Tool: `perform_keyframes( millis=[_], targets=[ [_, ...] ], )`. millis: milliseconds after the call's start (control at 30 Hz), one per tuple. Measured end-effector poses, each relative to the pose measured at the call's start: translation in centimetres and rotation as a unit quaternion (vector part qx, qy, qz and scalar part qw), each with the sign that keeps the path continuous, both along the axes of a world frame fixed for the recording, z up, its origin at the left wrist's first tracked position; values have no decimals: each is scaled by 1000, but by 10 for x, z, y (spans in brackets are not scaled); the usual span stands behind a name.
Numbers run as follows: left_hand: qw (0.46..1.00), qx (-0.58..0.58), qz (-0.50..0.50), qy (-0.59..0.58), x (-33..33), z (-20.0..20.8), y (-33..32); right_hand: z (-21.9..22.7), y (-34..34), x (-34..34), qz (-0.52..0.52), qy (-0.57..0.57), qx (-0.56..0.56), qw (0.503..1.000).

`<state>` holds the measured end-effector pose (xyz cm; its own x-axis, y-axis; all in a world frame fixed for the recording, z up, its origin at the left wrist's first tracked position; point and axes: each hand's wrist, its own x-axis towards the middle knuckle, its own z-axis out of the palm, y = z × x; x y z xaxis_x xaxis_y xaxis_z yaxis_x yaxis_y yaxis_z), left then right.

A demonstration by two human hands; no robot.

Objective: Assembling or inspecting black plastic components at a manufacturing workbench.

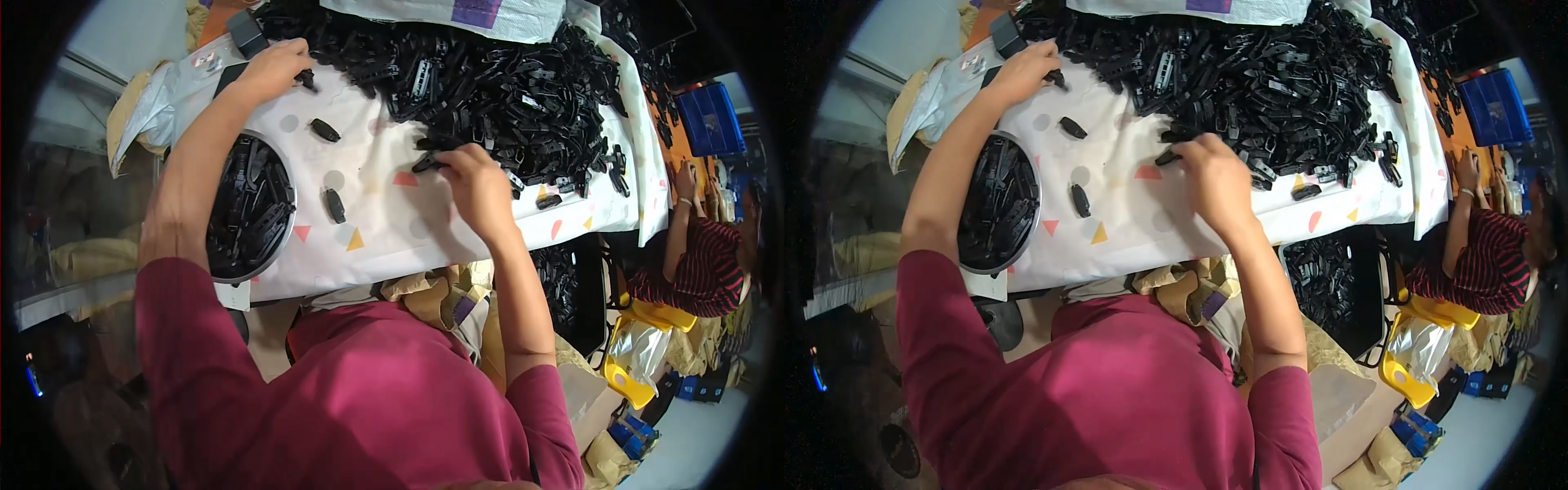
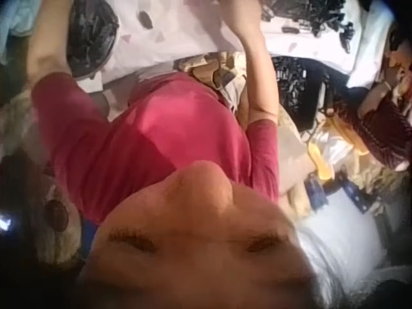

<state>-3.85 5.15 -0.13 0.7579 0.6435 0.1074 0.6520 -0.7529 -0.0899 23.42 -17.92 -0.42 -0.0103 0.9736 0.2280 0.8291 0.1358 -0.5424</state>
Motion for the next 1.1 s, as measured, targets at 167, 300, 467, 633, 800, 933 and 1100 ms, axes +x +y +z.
perform_keyframes(
  millis=[167,300,467,633,800,933,1100],
  targets=[
    [985,-146,64,-68,26,5,-26,-21,15,-13,77,-214,114,967],
    [975,-210,66,-34,25,-5,-27,-11,5,-20,78,-16,44,996],
    [978,-193,76,-10,33,7,-33,-1,-3,-22,77,340,-84,934],
    [784,-543,65,-294,65,61,-90,28,-12,-19,111,156,90,977],
    [760,-586,-31,-280,75,90,-134,55,-15,-22,123,130,210,961],
    [702,-638,-14,-317,76,95,-148,48,-20,-24,93,109,312,939],
    [886,-380,-54,-261,79,92,-170,42,-24,-23,97,85,315,940]
  ],
)
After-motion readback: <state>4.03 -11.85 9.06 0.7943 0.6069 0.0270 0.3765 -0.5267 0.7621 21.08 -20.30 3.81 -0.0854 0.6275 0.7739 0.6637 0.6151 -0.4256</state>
